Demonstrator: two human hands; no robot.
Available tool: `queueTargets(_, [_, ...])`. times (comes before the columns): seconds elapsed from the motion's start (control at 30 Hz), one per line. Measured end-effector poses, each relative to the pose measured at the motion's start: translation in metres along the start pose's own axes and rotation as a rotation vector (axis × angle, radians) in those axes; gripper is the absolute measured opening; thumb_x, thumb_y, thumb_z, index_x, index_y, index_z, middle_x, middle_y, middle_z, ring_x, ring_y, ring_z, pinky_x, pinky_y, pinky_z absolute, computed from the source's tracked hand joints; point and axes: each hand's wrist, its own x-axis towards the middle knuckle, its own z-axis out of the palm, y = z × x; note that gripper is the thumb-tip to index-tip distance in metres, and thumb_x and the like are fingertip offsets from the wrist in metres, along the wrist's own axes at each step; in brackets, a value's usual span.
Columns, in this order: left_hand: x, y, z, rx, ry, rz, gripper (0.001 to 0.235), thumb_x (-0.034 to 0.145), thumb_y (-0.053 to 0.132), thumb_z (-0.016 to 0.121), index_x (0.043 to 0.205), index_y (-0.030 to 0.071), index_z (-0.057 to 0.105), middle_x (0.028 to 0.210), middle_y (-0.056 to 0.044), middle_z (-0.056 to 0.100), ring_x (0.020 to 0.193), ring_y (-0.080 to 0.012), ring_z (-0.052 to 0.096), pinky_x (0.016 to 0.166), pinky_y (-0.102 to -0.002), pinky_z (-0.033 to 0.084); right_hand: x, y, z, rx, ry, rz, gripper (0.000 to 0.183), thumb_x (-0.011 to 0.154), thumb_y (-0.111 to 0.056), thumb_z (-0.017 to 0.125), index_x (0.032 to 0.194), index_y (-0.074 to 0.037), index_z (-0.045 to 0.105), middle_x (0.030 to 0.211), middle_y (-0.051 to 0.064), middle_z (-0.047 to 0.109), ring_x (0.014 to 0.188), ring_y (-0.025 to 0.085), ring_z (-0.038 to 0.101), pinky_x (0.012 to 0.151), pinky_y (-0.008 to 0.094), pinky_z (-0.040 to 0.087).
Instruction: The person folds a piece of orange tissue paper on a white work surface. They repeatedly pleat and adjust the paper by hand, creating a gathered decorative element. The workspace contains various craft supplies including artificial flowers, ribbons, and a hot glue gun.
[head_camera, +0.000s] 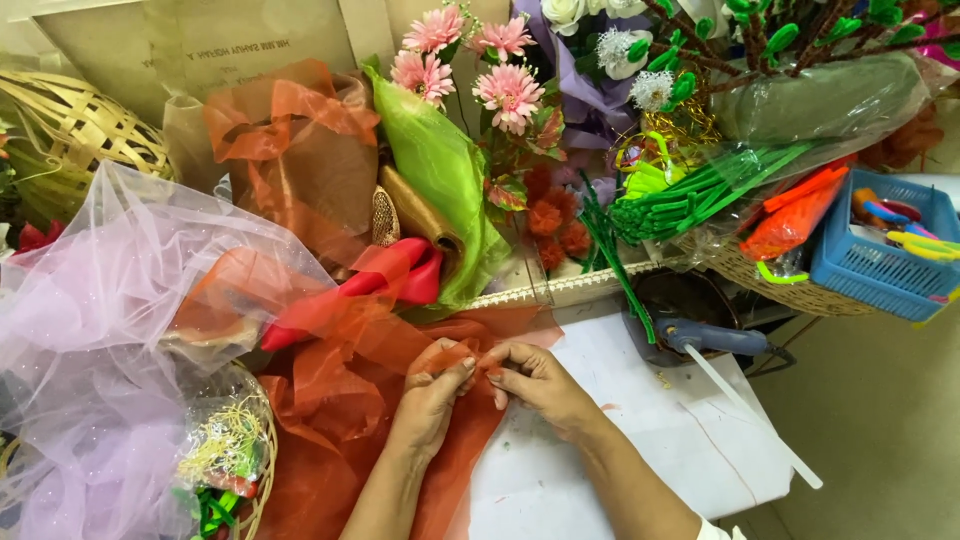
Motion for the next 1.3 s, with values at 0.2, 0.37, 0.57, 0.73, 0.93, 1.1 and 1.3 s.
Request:
queueTargets(0.2, [0.001, -0.007, -0.001, 0.169, 0.042, 0.084, 0.008, 0.084, 0.006, 0.065, 0.082, 0.011, 0.06, 0.077, 0.0, 0.063, 0.07, -0.0091, 0.055, 0.069, -0.024, 0.044, -0.002, -0.005, 0.006, 0.012, -0.006, -0.037, 0.009, 0.093, -0.008, 0.057, 0.102, -0.007, 0.061, 0.06, 0.006, 0.06, 0.059, 0.011, 0.058, 0.062, 0.021, 0.044])
queueTargets(0.37, [0.0, -0.004, 0.001, 0.221, 0.047, 0.112, 0.007, 0.084, 0.003, 0.061, 0.083, 0.009, 0.06, 0.071, 0.0, 0.058, 0.064, -0.009, 0.049, 0.064, -0.024, 0.041, -0.003, -0.007, 0.008, -0.048, 0.017, -0.096, 0.012, 0.094, -0.006, 0.056, 0.104, -0.006, 0.062, 0.063, 0.006, 0.06, 0.06, 0.011, 0.059, 0.066, 0.021, 0.046])
queueTargets(0.57, [0.003, -0.011, -0.004, -0.029, 0.008, 0.007, 0.008, 0.082, 0.007, 0.06, 0.08, 0.012, 0.055, 0.066, 0.0, 0.052, 0.059, -0.0086, 0.043, 0.057, -0.023, 0.032, -0.002, -0.004, 0.006, 0.03, -0.068, -0.127, 0.011, 0.094, -0.005, 0.054, 0.103, -0.003, 0.061, 0.083, 0.008, 0.064, 0.061, 0.011, 0.057, 0.062, 0.021, 0.047])
queueTargets(0.73, [0.003, -0.008, -0.007, -0.124, 0.083, -0.082, 0.011, 0.09, 0.006, 0.058, 0.08, 0.008, 0.063, 0.073, -0.007, 0.063, 0.065, -0.0149, 0.054, 0.063, -0.027, 0.042, -0.005, -0.012, 0.005, -0.01, -0.047, -0.017, 0.013, 0.094, -0.008, 0.054, 0.102, -0.009, 0.064, 0.063, 0.005, 0.06, 0.058, 0.01, 0.058, 0.049, 0.019, 0.031])
queueTargets(0.93, [0.0, 0.004, -0.003, -0.082, 0.087, -0.055, 0.036, 0.098, 0.021, 0.047, 0.077, 0.001, 0.069, 0.072, -0.012, 0.07, 0.064, -0.0167, 0.06, 0.061, -0.027, 0.045, -0.003, -0.009, 0.003, 0.021, -0.038, -0.006, 0.013, 0.095, -0.004, 0.052, 0.102, -0.007, 0.062, 0.061, 0.005, 0.057, 0.053, 0.007, 0.056, 0.039, 0.016, 0.025])
queueTargets(1.1, [0.0, 0.006, -0.002, -0.092, 0.054, -0.05, 0.045, 0.1, 0.024, 0.04, 0.08, -0.003, 0.071, 0.071, -0.015, 0.07, 0.065, -0.0185, 0.063, 0.061, -0.028, 0.045, -0.003, -0.01, 0.003, 0.037, -0.017, 0.015, 0.015, 0.095, -0.004, 0.05, 0.104, -0.007, 0.061, 0.061, 0.005, 0.058, 0.053, 0.007, 0.054, 0.039, 0.016, 0.026])
queueTargets(1.3, [0.0, 0.01, 0.0, -0.069, 0.033, -0.044, 0.036, 0.097, 0.018, 0.045, 0.086, -0.004, 0.071, 0.074, -0.013, 0.07, 0.065, -0.0155, 0.06, 0.061, -0.027, 0.044, -0.004, -0.011, 0.002, 0.057, -0.021, 0.026, 0.016, 0.095, -0.003, 0.048, 0.104, -0.007, 0.061, 0.061, 0.006, 0.057, 0.052, 0.006, 0.051, 0.04, 0.017, 0.024])
